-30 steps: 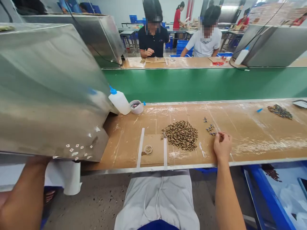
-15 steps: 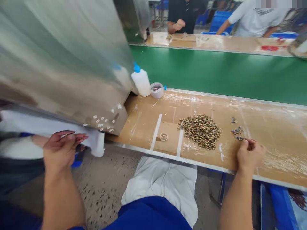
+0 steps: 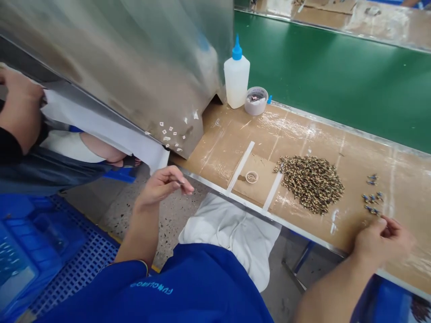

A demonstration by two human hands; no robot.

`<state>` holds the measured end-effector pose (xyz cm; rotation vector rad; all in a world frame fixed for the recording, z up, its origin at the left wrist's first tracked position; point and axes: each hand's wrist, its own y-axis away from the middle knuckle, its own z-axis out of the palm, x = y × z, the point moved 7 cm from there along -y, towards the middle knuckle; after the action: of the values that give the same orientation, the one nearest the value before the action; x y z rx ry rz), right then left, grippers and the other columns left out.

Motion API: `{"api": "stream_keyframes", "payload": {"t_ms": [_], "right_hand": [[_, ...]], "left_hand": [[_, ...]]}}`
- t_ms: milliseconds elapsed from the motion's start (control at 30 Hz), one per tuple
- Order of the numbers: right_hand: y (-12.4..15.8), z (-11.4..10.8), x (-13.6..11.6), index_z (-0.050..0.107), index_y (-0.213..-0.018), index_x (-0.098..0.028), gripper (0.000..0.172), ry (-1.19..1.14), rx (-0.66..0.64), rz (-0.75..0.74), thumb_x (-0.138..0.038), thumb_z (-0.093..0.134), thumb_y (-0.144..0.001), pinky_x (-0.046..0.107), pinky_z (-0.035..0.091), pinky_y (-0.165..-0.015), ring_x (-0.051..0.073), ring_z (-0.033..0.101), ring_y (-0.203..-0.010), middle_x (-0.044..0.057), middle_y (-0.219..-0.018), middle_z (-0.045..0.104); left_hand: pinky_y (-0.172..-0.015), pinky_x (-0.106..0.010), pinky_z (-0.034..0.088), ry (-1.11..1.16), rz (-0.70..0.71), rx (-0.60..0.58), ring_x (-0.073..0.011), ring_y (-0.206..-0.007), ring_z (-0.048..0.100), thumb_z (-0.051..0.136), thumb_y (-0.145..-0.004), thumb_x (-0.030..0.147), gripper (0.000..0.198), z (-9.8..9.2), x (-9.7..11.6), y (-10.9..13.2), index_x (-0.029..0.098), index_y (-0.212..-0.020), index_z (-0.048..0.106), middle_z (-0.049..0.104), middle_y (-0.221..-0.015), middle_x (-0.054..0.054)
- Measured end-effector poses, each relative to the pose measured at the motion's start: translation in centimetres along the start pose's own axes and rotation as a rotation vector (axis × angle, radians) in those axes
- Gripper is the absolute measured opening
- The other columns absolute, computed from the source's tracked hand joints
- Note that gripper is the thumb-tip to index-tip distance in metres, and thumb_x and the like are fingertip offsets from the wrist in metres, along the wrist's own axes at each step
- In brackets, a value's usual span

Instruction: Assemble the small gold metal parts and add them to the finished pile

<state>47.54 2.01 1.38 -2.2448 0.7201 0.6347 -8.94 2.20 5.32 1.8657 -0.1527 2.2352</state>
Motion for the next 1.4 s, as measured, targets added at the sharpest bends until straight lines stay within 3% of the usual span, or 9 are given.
{"api": "stream_keyframes", "payload": {"t_ms": [133, 267, 400, 467, 600, 700, 867, 1133, 1400], "right_hand": [[1.3, -0.8, -0.4, 0.066, -0.083, -0.021, 0.027, -0.112, 0.084, 0.078, -0.044, 0.056, -0.073, 0.062, 0.053, -0.086, 0.041, 0.069, -0.095, 0.021, -0.093, 0.069], [2.0, -1.0, -0.8, 0.061, -0.075, -0.023, 0.028, -0.294, 0.126, 0.138, -0.051, 0.061, -0.071, 0.056, 0.055, -0.086, 0.032, 0.068, -0.082, 0.013, -0.082, 0.067], [5.0, -1.7, -4.8, 0.063, -0.080, -0.021, 0.028, -0.417, 0.268, 0.061, -0.049, 0.066, -0.077, 0.048, 0.055, -0.079, 0.024, 0.065, -0.074, 0.008, -0.079, 0.064], [7.5, -0.4, -8.9, 0.064, -0.087, -0.020, 0.023, -0.494, 0.113, -0.071, -0.043, 0.063, -0.087, 0.043, 0.055, -0.077, 0.021, 0.064, -0.074, 0.006, -0.082, 0.065], [13.3, 4.9, -17.3, 0.064, -0.109, -0.022, 0.020, -0.676, -0.523, -0.291, -0.033, 0.062, -0.092, 0.033, 0.055, -0.071, 0.018, 0.066, -0.079, 0.006, -0.096, 0.069], [15.3, 7.7, -20.3, 0.062, -0.117, -0.022, 0.027, -0.710, -0.720, -0.279, -0.030, 0.064, -0.091, 0.029, 0.052, -0.062, 0.014, 0.061, -0.068, 0.005, -0.096, 0.069], [14.8, 9.3, -21.2, 0.067, -0.101, -0.021, 0.013, -0.700, -0.729, -0.206, -0.029, 0.063, -0.092, 0.027, 0.046, -0.056, 0.014, 0.056, -0.063, 0.001, -0.080, 0.066], [14.2, 9.0, -22.2, 0.072, -0.085, -0.023, 0.011, -0.658, -0.719, -0.315, -0.027, 0.065, -0.092, 0.029, 0.049, -0.062, 0.018, 0.061, -0.081, 0.005, -0.093, 0.065], [13.9, 8.9, -24.8, 0.071, -0.085, -0.024, 0.019, -0.448, -0.636, -0.579, -0.026, 0.058, -0.097, 0.036, 0.051, -0.078, 0.020, 0.060, -0.091, 0.007, -0.103, 0.064]], "left_hand": [[-0.073, -0.027, 0.061, -0.015, -0.019, -0.131, -0.0188, -0.085, 0.076, 0.083, -0.079, 0.037, 0.028, 4.7, -2.1, -3.4, 0.014, -0.082, 0.066, 0.079, -0.089, -0.010], [-0.074, -0.025, 0.057, -0.113, 0.000, -0.224, -0.0154, -0.082, 0.072, 0.079, -0.081, 0.029, 0.018, 9.2, -3.7, -5.3, 0.013, -0.081, 0.070, 0.076, -0.086, -0.008], [-0.069, -0.024, 0.055, -0.087, -0.058, -0.308, -0.0141, -0.074, 0.070, 0.078, -0.080, 0.029, 0.020, 11.7, -5.9, -6.5, 0.012, -0.080, 0.069, 0.075, -0.079, -0.007], [-0.063, -0.023, 0.053, -0.011, -0.108, -0.271, -0.0131, -0.068, 0.068, 0.081, -0.076, 0.034, 0.027, 11.7, -7.0, -7.0, 0.012, -0.080, 0.066, 0.073, -0.075, -0.006], [-0.058, -0.022, 0.053, 0.101, -0.178, -0.176, -0.0116, -0.061, 0.066, 0.083, -0.075, 0.041, 0.037, 10.9, -8.2, -7.3, 0.013, -0.084, 0.061, 0.073, -0.073, -0.005], [-0.059, -0.022, 0.054, 0.080, -0.180, -0.149, -0.0111, -0.061, 0.067, 0.082, -0.077, 0.041, 0.036, 10.7, -8.1, -7.0, 0.013, -0.084, 0.060, 0.074, -0.074, -0.006], [-0.058, -0.020, 0.053, 0.078, -0.158, -0.148, -0.0102, -0.060, 0.066, 0.081, -0.077, 0.041, 0.035, 10.8, -7.9, -7.0, 0.014, -0.085, 0.060, 0.074, -0.075, -0.005], [-0.057, -0.019, 0.052, 0.091, -0.145, -0.156, -0.0096, -0.060, 0.065, 0.080, -0.078, 0.039, 0.032, 10.9, -7.7, -7.2, 0.014, -0.085, 0.060, 0.074, -0.074, -0.005], [-0.057, -0.020, 0.053, 0.090, -0.163, -0.115, -0.0107, -0.060, 0.067, 0.078, -0.078, 0.041, 0.034, 10.7, -8.3, -7.2, 0.014, -0.087, 0.059, 0.074, -0.073, -0.005]]}}
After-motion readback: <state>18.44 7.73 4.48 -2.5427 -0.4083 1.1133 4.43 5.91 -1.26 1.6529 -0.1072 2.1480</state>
